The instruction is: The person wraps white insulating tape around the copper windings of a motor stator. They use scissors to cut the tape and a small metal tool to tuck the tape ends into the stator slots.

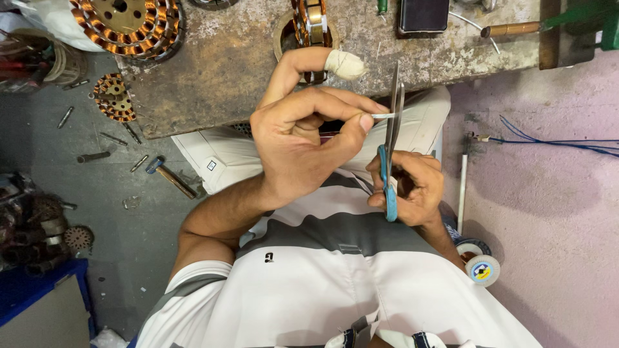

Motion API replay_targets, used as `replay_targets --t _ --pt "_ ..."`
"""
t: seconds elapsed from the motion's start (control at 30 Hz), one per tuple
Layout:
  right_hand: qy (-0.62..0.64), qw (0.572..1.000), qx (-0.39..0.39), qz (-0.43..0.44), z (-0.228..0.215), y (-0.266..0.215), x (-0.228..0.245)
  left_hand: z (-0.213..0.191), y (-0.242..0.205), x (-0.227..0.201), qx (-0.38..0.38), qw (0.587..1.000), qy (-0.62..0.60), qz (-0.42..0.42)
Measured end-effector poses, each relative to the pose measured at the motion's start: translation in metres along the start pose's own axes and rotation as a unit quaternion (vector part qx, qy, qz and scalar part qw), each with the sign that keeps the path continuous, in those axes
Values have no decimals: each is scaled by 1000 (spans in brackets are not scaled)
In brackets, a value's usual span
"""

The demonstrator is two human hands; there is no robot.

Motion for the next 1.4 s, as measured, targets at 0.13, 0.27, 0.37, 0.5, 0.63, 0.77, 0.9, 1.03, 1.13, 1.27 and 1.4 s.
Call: replay_targets --t 0.13,0.27,0.37,0.5,0.63,0.77,0.9,1.03,1.13,1.27,1.4 --pt "-14 999 -22 24 -4 -6 -1 -13 -1 -14 -36 999 3 9" --pt "47 998 -48 23 -11 -2 -8 -60 -20 -22 -145 937 317 19" --pt "66 996 -52 13 -15 5 -14 -111 -26 18 -203 920 336 -19" --pt "79 996 -36 21 -9 11 -24 -147 -42 59 -175 902 386 -86" --pt "82 996 -12 26 -1 14 -31 -135 -44 66 -82 839 538 -22" --pt "82 996 -2 33 4 16 -33 -140 -44 68 -100 829 548 -43" --pt "71 997 3 29 6 18 -33 -143 -48 69 -126 840 526 -52" --pt "21 999 21 36 6 22 -27 -152 -50 63 -171 857 484 -32" --pt "10 999 39 20 12 29 -17 -150 -48 48 -185 859 476 -25" --pt "-73 995 71 6 23 39 -2 -144 -44 33 -212 913 326 -126" --pt "-155 983 97 -1 36 48 5 -93 -38 -30 -136 918 372 -8"
Point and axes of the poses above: each hand's wrist, its own y-axis towards the middle knuckle, its own z-axis out of the palm, x = y × z, the point moved 9 cm from there along y, towards the middle knuckle, and after that the axes turned 7 degrees about x, right-handed, at the moved point
